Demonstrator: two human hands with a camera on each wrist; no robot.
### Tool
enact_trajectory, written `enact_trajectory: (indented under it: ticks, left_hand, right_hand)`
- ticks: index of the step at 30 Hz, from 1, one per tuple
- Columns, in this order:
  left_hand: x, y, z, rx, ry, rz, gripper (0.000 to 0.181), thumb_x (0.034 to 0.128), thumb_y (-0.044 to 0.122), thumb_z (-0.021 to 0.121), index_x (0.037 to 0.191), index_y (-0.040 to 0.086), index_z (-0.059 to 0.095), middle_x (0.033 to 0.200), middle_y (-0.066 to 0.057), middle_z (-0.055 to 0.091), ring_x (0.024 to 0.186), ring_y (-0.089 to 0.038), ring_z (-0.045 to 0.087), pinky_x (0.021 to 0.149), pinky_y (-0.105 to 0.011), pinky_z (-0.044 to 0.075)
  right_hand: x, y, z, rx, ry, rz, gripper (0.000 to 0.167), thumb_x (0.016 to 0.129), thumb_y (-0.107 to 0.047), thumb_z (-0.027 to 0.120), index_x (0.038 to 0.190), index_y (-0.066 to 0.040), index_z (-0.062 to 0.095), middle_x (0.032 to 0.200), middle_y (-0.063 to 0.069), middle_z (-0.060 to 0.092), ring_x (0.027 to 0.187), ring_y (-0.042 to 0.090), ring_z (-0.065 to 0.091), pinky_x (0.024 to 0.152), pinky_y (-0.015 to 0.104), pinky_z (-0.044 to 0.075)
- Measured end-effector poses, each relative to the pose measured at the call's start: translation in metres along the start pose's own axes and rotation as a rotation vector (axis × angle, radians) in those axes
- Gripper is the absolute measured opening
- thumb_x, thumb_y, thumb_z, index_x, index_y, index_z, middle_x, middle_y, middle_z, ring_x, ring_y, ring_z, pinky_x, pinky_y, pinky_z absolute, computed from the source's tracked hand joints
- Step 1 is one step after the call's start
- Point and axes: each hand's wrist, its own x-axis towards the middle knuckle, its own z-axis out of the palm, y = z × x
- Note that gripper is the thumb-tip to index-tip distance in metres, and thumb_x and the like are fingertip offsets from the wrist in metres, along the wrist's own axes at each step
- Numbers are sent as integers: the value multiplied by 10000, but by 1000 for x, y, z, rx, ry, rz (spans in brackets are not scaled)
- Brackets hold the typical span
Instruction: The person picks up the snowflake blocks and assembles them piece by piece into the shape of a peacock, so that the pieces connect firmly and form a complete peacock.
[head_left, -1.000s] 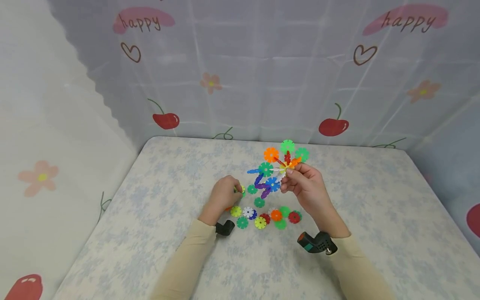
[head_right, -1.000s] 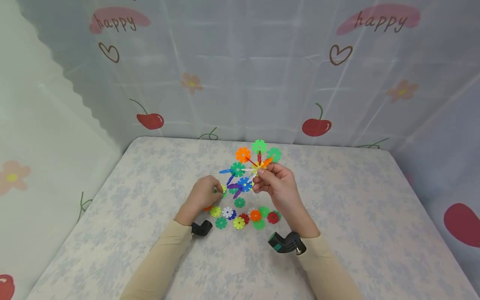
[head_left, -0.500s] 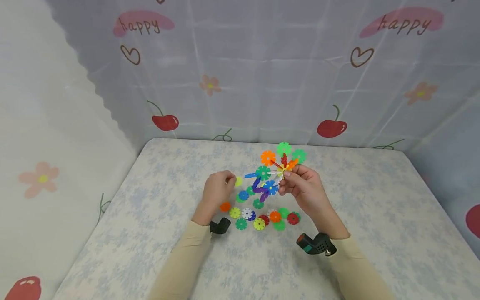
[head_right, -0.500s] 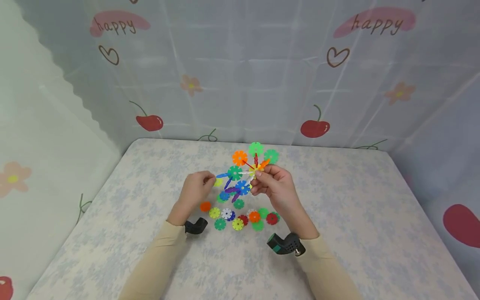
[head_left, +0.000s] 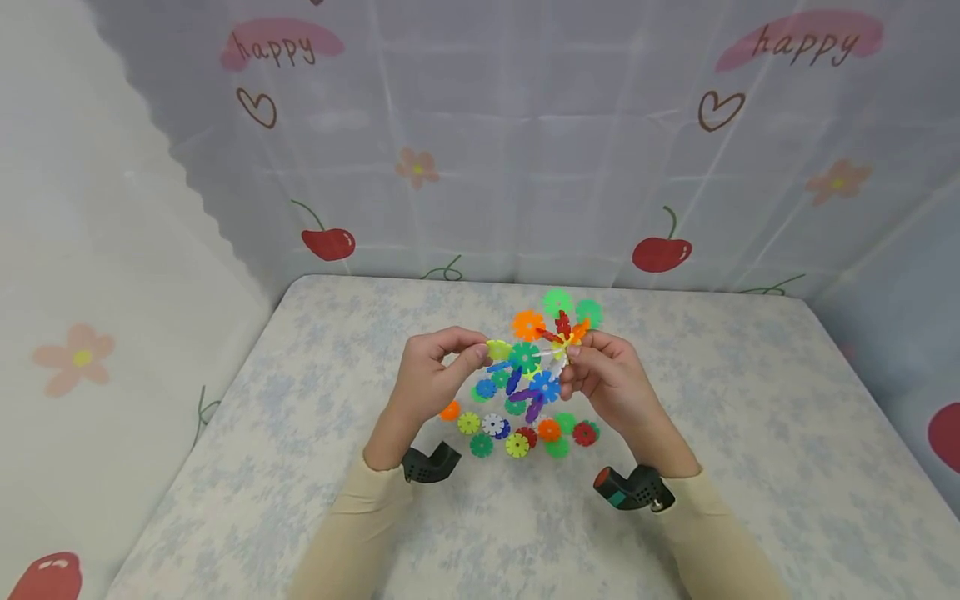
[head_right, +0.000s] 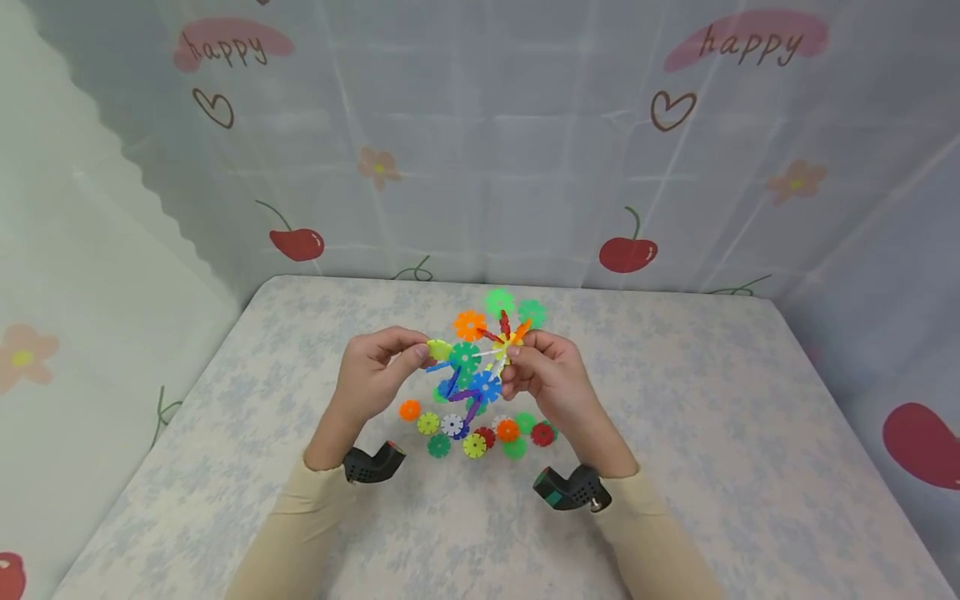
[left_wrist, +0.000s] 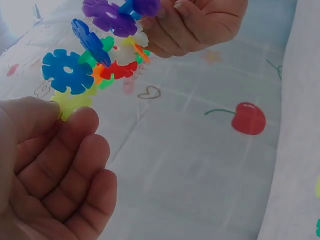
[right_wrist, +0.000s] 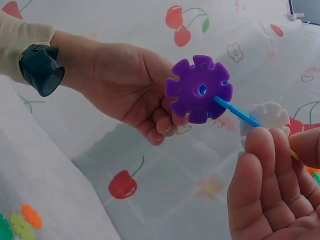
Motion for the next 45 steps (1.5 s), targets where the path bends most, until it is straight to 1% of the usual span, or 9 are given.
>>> enact_trajectory:
  ticks: [7,11,14,17,21,23,31,36,45]
  left_hand:
    - [0,2,-1,9,-13,10,83,920,-52,674,956,-44,749,831,-155,768,766,-245,746,779,-332,629]
    - [0,1,-3,31,-25,41,92,914,-43,686,959,-32,765,863,-149,777,762,-227,729,764,-321,621]
    - [1,1,-4,70,-53,91,100,896,-43,710,959,-13,782,878,-130,780,764,-209,717,749,-311,613]
    - [1,2,-4,159,-68,179,114,862,-47,746,958,-4,790,877,-115,784,778,-203,729,751,-307,618]
    - [2,5,-3,314,-38,298,127,819,-38,788,941,-1,792,849,-101,784,756,-202,731,726,-310,622]
    - [1,6,-1,356,-20,321,124,810,-33,798,930,2,792,835,-96,782,736,-197,723,706,-308,618]
    - [0,5,7,404,58,341,100,812,-30,799,910,-12,792,809,-111,777,699,-209,713,689,-307,618]
    - [1,5,8,417,87,337,102,807,-34,799,905,-7,790,806,-110,776,697,-219,717,697,-324,624]
    - [1,3,10,397,89,321,52,851,-19,762,894,-2,788,785,-99,766,680,-208,696,697,-322,619]
  right_hand:
    - [0,-1,0,-6,40,42,360,1041,24,395,768,-115,584,721,-62,746,615,61,706,637,226,608]
    - [1,-1,-1,-24,40,70,366,1044,12,400,766,-122,595,711,-68,739,607,57,699,627,220,604]
    - [1,-2,-2,-45,31,88,373,1041,10,405,754,-127,598,700,-77,733,598,49,694,615,216,598]
    - [1,-2,-3,-65,26,106,375,1038,13,409,746,-131,596,692,-85,729,590,40,689,604,210,593]
    - [1,-2,-2,-75,44,123,372,1036,15,419,751,-133,607,689,-85,729,583,37,681,597,204,587]
    - [0,-1,-1,-68,66,131,372,1036,12,427,750,-134,615,687,-83,729,578,38,680,595,205,587]
    - [0,3,2,-13,141,138,406,1046,-1,401,742,-140,632,689,-90,732,592,34,687,603,194,589]
    - [1,3,4,59,139,150,429,1048,-8,369,709,-141,595,697,-89,737,616,29,692,622,193,591]
    - [2,4,4,190,104,186,442,1060,-13,314,756,-130,612,730,-55,753,645,54,716,661,216,609]
